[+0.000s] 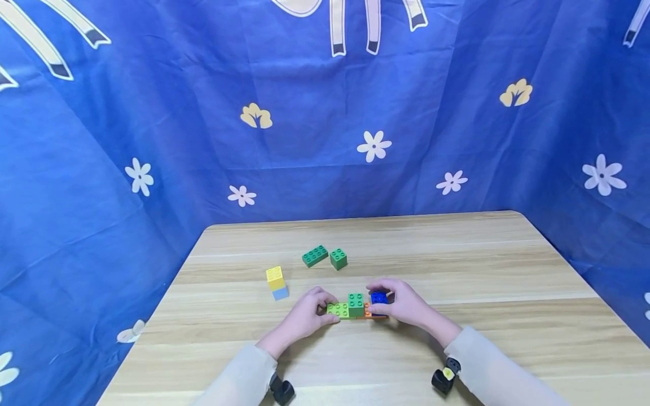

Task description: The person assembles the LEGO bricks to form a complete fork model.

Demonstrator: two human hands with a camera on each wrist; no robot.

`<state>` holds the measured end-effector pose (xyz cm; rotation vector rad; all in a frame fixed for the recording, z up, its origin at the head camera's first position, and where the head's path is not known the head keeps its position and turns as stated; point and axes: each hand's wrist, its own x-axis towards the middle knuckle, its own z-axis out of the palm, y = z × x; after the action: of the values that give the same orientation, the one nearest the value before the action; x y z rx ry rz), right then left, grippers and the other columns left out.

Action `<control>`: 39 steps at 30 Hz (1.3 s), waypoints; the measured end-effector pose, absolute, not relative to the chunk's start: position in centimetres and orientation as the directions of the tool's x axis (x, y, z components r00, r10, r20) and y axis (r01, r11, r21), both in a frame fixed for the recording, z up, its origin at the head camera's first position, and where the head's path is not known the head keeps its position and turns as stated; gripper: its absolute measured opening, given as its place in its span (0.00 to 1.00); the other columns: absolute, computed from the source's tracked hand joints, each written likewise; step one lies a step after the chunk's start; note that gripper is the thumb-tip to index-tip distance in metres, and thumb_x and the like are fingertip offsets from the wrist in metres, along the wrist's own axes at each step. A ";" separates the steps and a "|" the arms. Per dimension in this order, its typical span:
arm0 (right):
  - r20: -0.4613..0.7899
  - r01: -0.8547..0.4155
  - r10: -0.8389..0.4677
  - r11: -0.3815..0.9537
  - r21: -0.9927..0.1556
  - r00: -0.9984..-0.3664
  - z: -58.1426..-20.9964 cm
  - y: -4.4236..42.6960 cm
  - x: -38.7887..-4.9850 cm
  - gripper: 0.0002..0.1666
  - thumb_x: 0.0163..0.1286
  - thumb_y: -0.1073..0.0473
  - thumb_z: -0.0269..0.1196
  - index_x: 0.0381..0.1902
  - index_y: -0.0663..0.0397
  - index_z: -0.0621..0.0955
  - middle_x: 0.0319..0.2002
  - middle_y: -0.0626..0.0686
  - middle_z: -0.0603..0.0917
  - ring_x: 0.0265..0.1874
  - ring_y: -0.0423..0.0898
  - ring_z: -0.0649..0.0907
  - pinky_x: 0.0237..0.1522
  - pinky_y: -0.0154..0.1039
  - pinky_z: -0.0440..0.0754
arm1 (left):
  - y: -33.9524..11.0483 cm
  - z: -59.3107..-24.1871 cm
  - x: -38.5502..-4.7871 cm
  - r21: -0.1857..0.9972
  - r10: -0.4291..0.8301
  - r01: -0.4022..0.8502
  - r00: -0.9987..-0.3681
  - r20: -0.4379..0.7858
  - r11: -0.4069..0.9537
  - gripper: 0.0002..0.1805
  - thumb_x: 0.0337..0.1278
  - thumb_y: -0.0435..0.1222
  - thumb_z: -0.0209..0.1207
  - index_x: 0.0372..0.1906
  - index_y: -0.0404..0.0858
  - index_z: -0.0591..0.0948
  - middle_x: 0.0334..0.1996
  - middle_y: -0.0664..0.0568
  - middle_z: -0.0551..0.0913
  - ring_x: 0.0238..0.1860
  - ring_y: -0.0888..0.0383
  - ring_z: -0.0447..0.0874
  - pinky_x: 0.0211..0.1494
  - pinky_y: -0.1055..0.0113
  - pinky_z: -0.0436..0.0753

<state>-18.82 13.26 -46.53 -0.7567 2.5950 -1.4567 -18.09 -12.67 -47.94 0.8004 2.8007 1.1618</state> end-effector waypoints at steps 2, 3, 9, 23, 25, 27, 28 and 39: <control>0.157 -0.359 -0.435 0.434 -0.826 -0.887 -46.7 13.3 -18.7 0.27 0.53 0.53 0.71 0.50 0.58 0.79 0.47 0.54 0.80 0.41 0.46 0.79 0.41 0.37 0.78 | -12.7 -47.9 -18.1 0.663 0.457 0.451 -0.871 0.181 0.598 0.18 0.43 0.37 0.70 0.41 0.36 0.81 0.34 0.55 0.75 0.36 0.58 0.73 0.39 0.68 0.76; 0.151 -0.352 -0.432 0.436 -0.828 -0.889 -46.8 13.4 -18.7 0.27 0.53 0.53 0.71 0.49 0.58 0.79 0.47 0.54 0.80 0.40 0.46 0.79 0.41 0.37 0.78 | -12.7 -47.8 -18.1 0.663 0.456 0.449 -0.872 0.179 0.599 0.18 0.43 0.37 0.70 0.41 0.36 0.81 0.34 0.55 0.75 0.36 0.58 0.73 0.39 0.68 0.76; 0.145 -0.350 -0.439 0.432 -0.831 -0.887 -47.1 13.5 -18.7 0.26 0.53 0.52 0.71 0.47 0.59 0.80 0.42 0.51 0.82 0.36 0.45 0.80 0.39 0.37 0.79 | -12.8 -47.8 -18.0 0.664 0.460 0.447 -0.871 0.170 0.599 0.17 0.43 0.38 0.69 0.42 0.37 0.81 0.35 0.55 0.74 0.36 0.59 0.72 0.39 0.68 0.76; 0.144 -0.364 -0.492 0.385 -0.848 -0.858 -46.6 14.3 -18.9 0.33 0.52 0.55 0.72 0.54 0.63 0.75 0.47 0.57 0.79 0.44 0.52 0.79 0.46 0.40 0.79 | -12.8 -47.6 -18.5 0.663 0.477 0.450 -0.865 0.156 0.599 0.19 0.42 0.39 0.70 0.42 0.37 0.81 0.34 0.55 0.74 0.35 0.59 0.73 0.38 0.69 0.76; 0.142 -0.361 -0.492 0.385 -0.850 -0.859 -46.7 14.4 -18.8 0.32 0.52 0.56 0.72 0.52 0.63 0.75 0.45 0.56 0.79 0.43 0.51 0.79 0.45 0.39 0.80 | -12.9 -47.4 -18.5 0.670 0.478 0.442 -0.866 0.145 0.597 0.19 0.42 0.40 0.70 0.42 0.37 0.81 0.34 0.55 0.74 0.34 0.58 0.73 0.37 0.69 0.76; 0.130 -0.346 -0.486 0.386 -0.855 -0.864 -46.8 14.5 -18.7 0.29 0.52 0.57 0.72 0.50 0.61 0.76 0.43 0.55 0.80 0.41 0.50 0.80 0.44 0.39 0.80 | -12.9 -47.2 -18.6 0.680 0.479 0.429 -0.868 0.129 0.595 0.20 0.43 0.40 0.69 0.43 0.37 0.81 0.33 0.55 0.75 0.33 0.58 0.73 0.35 0.70 0.76; 0.126 -0.337 -0.483 0.382 -0.860 -0.867 -46.9 14.5 -18.6 0.28 0.52 0.57 0.72 0.50 0.61 0.76 0.41 0.54 0.80 0.40 0.49 0.80 0.43 0.39 0.80 | -12.9 -47.0 -18.7 0.685 0.479 0.424 -0.869 0.124 0.592 0.20 0.44 0.41 0.69 0.44 0.37 0.80 0.33 0.54 0.76 0.33 0.59 0.73 0.35 0.70 0.76; 0.126 -0.302 -0.454 0.341 -0.890 -0.882 -47.4 14.5 -18.6 0.25 0.53 0.58 0.71 0.48 0.59 0.77 0.38 0.52 0.80 0.37 0.47 0.80 0.42 0.40 0.80 | -12.5 -44.9 -20.5 0.703 0.363 0.369 -0.917 0.166 0.609 0.22 0.54 0.47 0.62 0.48 0.35 0.79 0.42 0.47 0.81 0.38 0.57 0.79 0.42 0.63 0.79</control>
<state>-18.55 14.49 -47.36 -0.6963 2.4507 -1.5785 -20.53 -12.53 -44.90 0.6423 2.8235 1.2355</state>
